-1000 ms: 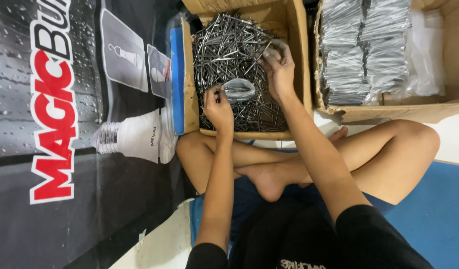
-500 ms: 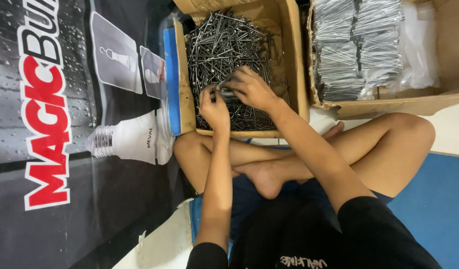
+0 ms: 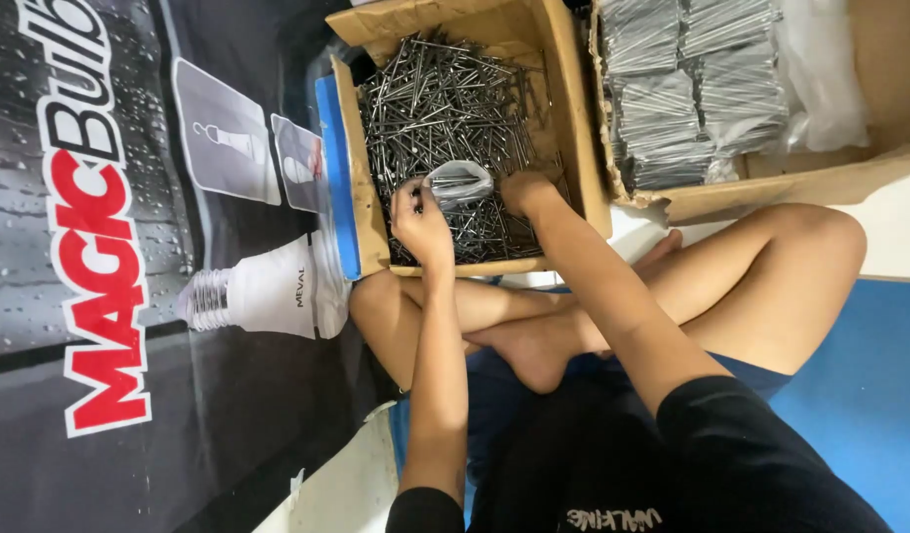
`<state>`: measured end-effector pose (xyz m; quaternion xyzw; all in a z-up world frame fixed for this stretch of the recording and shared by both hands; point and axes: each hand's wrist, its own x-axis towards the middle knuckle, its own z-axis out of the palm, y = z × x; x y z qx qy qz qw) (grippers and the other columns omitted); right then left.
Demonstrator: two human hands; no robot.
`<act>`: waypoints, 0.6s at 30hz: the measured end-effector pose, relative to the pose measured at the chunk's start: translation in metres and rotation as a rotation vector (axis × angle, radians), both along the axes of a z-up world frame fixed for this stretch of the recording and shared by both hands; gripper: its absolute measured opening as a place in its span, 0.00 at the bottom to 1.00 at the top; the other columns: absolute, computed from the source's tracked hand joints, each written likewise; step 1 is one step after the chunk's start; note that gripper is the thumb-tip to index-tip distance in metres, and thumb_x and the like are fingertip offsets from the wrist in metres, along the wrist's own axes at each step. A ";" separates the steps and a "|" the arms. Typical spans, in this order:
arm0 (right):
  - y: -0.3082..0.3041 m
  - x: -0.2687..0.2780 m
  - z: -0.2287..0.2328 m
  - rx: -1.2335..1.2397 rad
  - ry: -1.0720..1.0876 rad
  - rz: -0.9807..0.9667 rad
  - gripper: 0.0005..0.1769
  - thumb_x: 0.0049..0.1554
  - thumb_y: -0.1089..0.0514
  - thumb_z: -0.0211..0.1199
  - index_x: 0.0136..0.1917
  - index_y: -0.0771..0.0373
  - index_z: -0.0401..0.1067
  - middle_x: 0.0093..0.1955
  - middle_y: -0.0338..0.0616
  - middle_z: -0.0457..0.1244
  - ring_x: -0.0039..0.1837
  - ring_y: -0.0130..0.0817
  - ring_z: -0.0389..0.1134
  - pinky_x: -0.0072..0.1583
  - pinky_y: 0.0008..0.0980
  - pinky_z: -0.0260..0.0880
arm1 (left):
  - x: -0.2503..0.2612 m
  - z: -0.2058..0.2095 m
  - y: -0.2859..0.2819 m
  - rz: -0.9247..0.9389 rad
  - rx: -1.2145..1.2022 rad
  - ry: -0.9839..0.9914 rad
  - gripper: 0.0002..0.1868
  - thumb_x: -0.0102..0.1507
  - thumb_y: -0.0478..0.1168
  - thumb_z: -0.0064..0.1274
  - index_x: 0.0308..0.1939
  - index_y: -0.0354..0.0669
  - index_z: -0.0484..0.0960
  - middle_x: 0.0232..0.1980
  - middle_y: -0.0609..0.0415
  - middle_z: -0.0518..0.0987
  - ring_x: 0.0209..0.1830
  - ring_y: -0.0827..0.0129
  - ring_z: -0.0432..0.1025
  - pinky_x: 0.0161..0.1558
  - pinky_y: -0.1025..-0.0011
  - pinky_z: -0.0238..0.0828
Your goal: The person sits cross-legged on a blue mat and sorts loose metal nails from a cardboard box into a small plastic bag using both hands. The person repeatedly scoops nails from the box and places them into the bag.
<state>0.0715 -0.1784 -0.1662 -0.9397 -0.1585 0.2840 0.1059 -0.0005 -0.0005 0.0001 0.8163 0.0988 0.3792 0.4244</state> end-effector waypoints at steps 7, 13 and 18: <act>-0.002 0.002 0.054 0.010 0.067 -0.043 0.17 0.61 0.62 0.57 0.53 0.73 0.83 0.53 0.67 0.74 0.59 0.63 0.77 0.57 0.61 0.78 | -0.001 0.007 -0.002 0.049 -0.005 0.013 0.05 0.63 0.30 0.65 0.37 0.45 0.87 0.34 0.61 0.83 0.26 0.65 0.83 0.29 0.71 0.79; -0.006 -0.003 0.079 0.159 0.105 -0.157 0.16 0.60 0.62 0.59 0.51 0.74 0.83 0.50 0.69 0.74 0.56 0.65 0.77 0.55 0.59 0.79 | -0.002 0.015 -0.004 0.043 -0.085 0.067 0.04 0.66 0.31 0.62 0.38 0.43 0.87 0.31 0.61 0.82 0.27 0.66 0.83 0.30 0.71 0.79; -0.011 0.009 0.062 0.245 0.181 -0.237 0.19 0.59 0.63 0.57 0.53 0.79 0.81 0.50 0.74 0.72 0.56 0.69 0.75 0.55 0.60 0.78 | -0.001 0.010 0.000 0.082 -0.162 0.113 0.04 0.70 0.34 0.59 0.41 0.45 0.87 0.29 0.64 0.81 0.27 0.69 0.82 0.32 0.72 0.79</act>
